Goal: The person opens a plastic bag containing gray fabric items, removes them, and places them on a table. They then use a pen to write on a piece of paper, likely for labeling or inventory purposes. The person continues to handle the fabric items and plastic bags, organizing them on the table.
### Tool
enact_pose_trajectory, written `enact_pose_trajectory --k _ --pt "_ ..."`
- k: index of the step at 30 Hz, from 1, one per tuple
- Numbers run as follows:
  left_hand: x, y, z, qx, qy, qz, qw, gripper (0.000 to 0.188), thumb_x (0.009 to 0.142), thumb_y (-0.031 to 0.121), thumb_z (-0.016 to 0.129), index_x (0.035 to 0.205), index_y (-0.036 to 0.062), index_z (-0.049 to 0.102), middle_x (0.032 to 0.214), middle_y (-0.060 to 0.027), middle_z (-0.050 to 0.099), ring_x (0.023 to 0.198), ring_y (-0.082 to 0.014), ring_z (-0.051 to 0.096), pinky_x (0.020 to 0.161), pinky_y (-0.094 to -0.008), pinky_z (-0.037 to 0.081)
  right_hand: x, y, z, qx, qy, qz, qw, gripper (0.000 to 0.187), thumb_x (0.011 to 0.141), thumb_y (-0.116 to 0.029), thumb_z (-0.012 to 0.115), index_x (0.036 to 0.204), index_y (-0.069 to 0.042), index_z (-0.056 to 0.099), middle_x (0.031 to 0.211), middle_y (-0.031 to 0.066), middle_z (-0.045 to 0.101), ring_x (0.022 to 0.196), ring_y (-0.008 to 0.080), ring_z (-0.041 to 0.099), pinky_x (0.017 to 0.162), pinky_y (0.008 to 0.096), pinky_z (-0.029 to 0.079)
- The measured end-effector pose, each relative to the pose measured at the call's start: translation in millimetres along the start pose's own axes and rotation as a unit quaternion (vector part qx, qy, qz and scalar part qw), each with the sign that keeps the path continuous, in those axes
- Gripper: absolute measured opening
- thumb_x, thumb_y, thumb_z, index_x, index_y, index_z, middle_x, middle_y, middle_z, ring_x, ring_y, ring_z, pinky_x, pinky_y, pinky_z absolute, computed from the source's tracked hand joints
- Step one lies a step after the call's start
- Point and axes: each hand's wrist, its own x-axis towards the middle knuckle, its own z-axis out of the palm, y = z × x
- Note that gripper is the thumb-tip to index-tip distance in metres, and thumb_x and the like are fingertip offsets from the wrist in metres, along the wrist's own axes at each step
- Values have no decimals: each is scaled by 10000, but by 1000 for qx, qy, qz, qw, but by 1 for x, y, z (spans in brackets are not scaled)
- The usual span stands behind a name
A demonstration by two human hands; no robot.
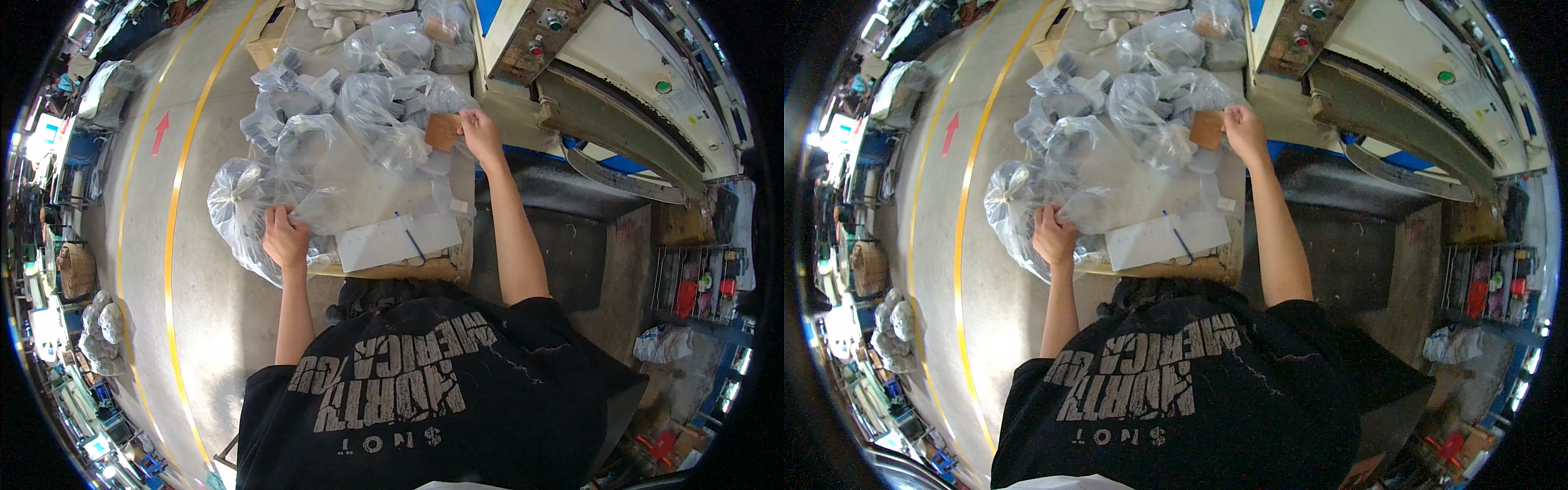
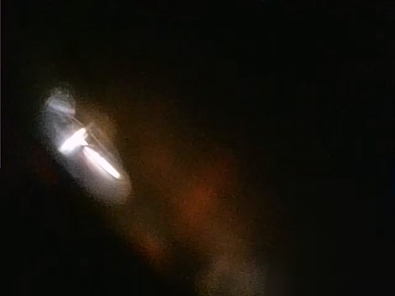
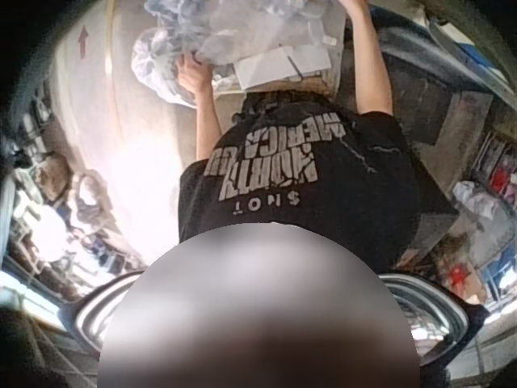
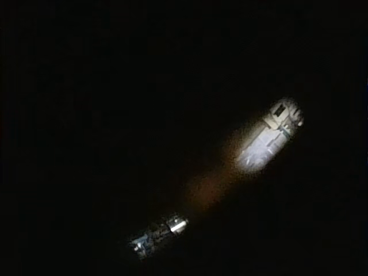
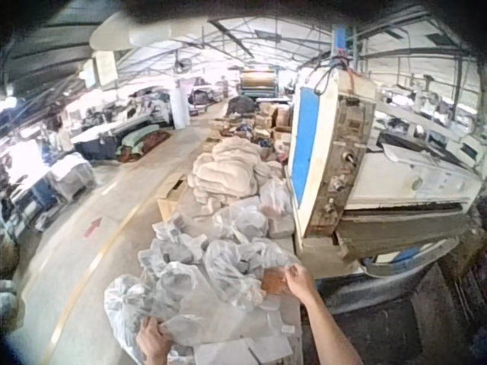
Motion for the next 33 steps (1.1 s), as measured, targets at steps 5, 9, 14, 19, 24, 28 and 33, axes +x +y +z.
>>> enact_pose_trajectory --k 5,9,14,19,24,28,33 --pt "-1 0 4 -3 -2 -3 1000 263 739 89 615 990 132 683 1056 -82 667 863 -383 694 706 -497 555 -48 -20 -11 -58 43 -99 992 301 1041 -290 611 1043 -11 725 797 139 723 739 263 699 708 391 538" --pt "-1 0 -1 -9 10 7 1000 256 743 86 612 985 132 681 1040 -82 663 851 -383 690 705 -497 554 -109 -45 -17 -61 -226 12 972 278 1052 -274 612 1031 -14 709 799 78 680 760 187 666 705 345 523" --pt "-1 1 0 -10 7 3 1000 248 750 92 612 985 130 679 1043 -85 662 860 -387 689 711 -497 555 -172 -23 13 -198 -373 -27 906 339 991 -346 660 1017 -15 732 905 213 743 867 381 729 770 461 559" --pt "2 -2 0 -11 -17 4 1000 254 766 103 614 1009 132 682 1071 -87 663 897 -386 691 729 -502 558 -211 -33 39 -356 -371 22 857 420 946 -376 695 1099 15 688 992 237 742 961 432 717 871 518 581" --pt "2 -5 -1 -10 -38 -8 999 262 775 104 624 1029 136 684 1093 -87 657 910 -385 694 736 -498 564 -235 -21 59 -377 -318 19 869 415 926 -352 696 1124 10 654 991 234 738 947 440 718 860 547 583" --pt "4 -7 -5 -33 -45 18 998 248 779 111 644 1024 135 680 1094 -86 657 897 -372 701 732 -487 575 -242 -23 61 -280 -294 23 913 296 911 -248 698 1044 0 604 882 211 723 865 427 722 783 502 575" --pt "4 -10 -1 -50 -43 43 997 219 799 117 660 1016 138 679 1087 -86 654 848 -361 705 706 -471 582 -262 -43 63 -106 -163 1 981 198 905 -118 690 990 -22 540 768 178 663 738 372 698 685 425 534"
